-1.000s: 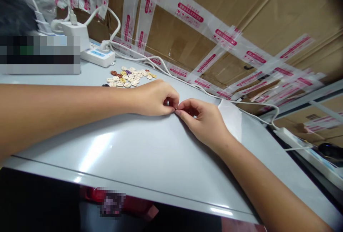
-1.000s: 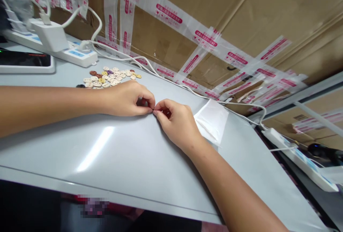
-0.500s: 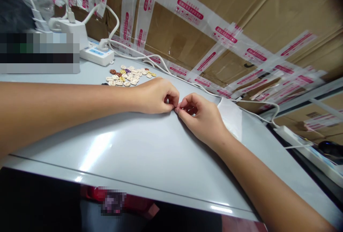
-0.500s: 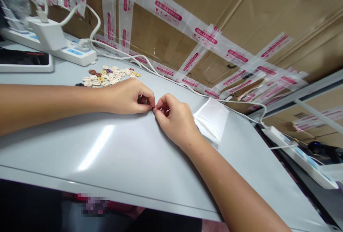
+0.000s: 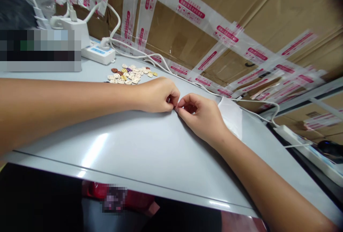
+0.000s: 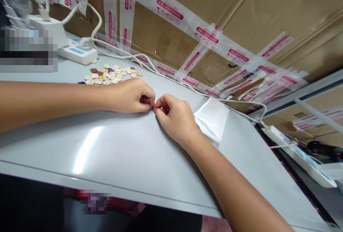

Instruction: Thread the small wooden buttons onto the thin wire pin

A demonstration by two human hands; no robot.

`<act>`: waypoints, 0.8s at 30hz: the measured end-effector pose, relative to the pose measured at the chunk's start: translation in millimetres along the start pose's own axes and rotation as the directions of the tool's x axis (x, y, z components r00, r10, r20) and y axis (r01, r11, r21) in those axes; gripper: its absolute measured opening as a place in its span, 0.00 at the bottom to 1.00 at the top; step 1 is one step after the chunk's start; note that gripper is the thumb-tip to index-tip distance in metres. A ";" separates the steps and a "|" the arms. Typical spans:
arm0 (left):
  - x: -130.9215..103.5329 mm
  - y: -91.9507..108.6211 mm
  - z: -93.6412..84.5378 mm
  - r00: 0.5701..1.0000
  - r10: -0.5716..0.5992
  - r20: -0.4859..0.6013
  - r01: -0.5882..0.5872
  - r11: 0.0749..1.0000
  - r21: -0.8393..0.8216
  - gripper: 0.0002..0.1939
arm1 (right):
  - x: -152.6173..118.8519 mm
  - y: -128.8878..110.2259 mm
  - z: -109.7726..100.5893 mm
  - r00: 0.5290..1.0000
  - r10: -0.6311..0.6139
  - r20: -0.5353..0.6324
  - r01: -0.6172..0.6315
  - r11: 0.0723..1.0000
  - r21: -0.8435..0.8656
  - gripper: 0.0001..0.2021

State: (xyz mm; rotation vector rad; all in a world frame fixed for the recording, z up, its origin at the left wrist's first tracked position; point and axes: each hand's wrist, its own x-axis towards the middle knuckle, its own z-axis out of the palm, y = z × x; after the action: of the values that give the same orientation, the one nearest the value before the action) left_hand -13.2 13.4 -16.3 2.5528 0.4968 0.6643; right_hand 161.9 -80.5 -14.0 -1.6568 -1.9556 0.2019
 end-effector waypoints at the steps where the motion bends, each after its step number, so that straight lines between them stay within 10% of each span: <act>1: -0.2 -0.2 0.0 1.000 0.008 0.004 -0.008 1.000 0.003 0.10 | 0.1 -0.2 -0.2 1.000 -0.001 -0.001 0.001 1.000 0.001 0.03; 24: -1.5 -3.9 2.8 0.992 0.126 -0.010 -0.125 0.989 0.077 0.10 | 2.2 1.0 -0.3 0.996 0.075 0.039 -0.078 0.993 0.086 0.04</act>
State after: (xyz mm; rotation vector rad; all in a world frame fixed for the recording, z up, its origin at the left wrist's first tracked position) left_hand -13.9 15.0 -21.0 2.6703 0.3759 0.7219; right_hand 162.7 -78.2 -13.5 -1.6828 -1.8833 0.3441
